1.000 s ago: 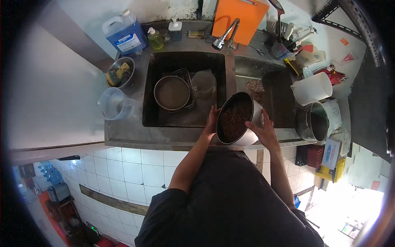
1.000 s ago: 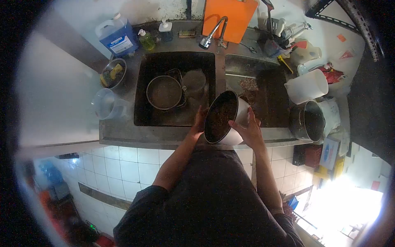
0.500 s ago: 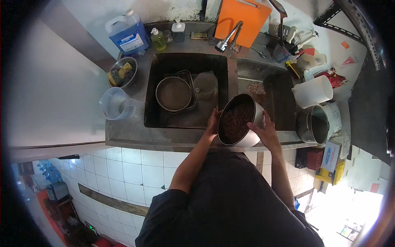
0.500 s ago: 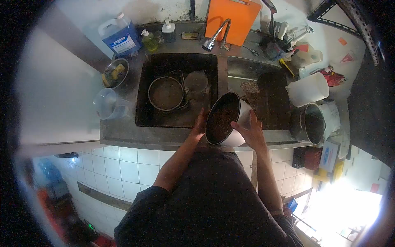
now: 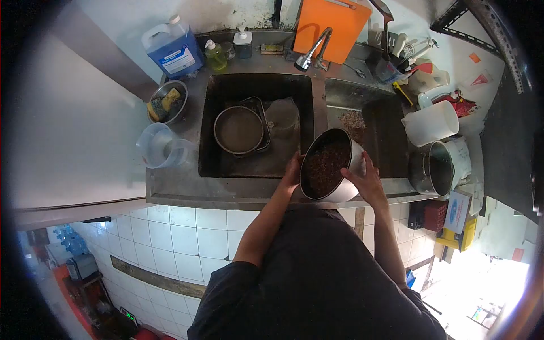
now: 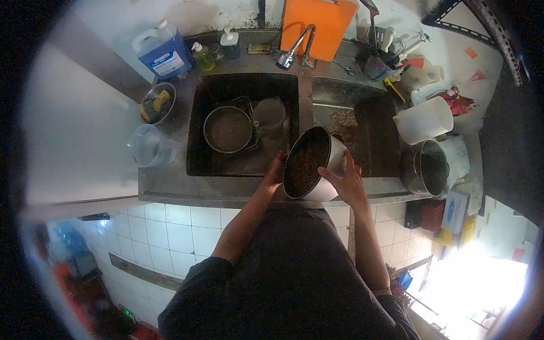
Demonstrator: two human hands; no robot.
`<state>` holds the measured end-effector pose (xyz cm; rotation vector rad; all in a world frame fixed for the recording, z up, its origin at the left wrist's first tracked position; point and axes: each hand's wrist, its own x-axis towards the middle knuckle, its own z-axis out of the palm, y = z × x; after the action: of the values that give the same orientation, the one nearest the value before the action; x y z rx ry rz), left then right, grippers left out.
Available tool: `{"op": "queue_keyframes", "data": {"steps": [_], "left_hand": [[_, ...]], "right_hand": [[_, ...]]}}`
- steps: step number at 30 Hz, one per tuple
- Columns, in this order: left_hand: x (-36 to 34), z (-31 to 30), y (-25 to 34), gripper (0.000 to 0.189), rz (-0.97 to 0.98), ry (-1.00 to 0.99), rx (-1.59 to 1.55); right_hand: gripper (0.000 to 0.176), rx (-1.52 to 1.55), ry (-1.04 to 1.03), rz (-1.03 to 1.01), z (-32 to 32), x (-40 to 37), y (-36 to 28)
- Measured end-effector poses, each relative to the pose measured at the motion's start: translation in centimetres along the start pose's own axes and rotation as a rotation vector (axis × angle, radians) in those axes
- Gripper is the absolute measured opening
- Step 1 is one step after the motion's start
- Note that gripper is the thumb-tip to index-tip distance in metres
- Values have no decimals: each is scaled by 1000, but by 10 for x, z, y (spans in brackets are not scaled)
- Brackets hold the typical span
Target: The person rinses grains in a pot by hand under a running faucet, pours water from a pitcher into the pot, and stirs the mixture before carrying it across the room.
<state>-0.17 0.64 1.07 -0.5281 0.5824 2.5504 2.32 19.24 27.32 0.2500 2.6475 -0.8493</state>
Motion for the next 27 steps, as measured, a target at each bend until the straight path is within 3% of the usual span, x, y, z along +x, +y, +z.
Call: {"op": "queue_keyframes", "data": {"steps": [8, 10, 12, 15, 19, 21, 25, 27], "left_hand": [[-3, -1, 0, 58, 57, 47, 39], [-3, -2, 0, 57, 44, 78, 31], [6, -17, -6, 56, 95, -62, 43], [6, -23, -10, 55, 151, -100, 23], [1, -13, -4, 56, 112, 19, 75], [4, -16, -6, 58, 116, -69, 29], [-13, 1, 1, 59, 131, 6, 121], [-30, 17, 5, 58, 243, -116, 158]], "right_hand": [[115, -5, -28, 25, 0, 1, -3], [107, -14, 24, -51, 4, 1, 2], [107, -20, 27, -71, 4, -1, -1], [107, -33, 38, -99, 5, 0, 0], [106, -32, 27, -56, 2, -3, -9], [106, -28, 10, -30, -1, -7, -17], [115, -25, -14, -54, 2, 0, -4], [114, -15, -34, -57, 0, 2, 3]]}}
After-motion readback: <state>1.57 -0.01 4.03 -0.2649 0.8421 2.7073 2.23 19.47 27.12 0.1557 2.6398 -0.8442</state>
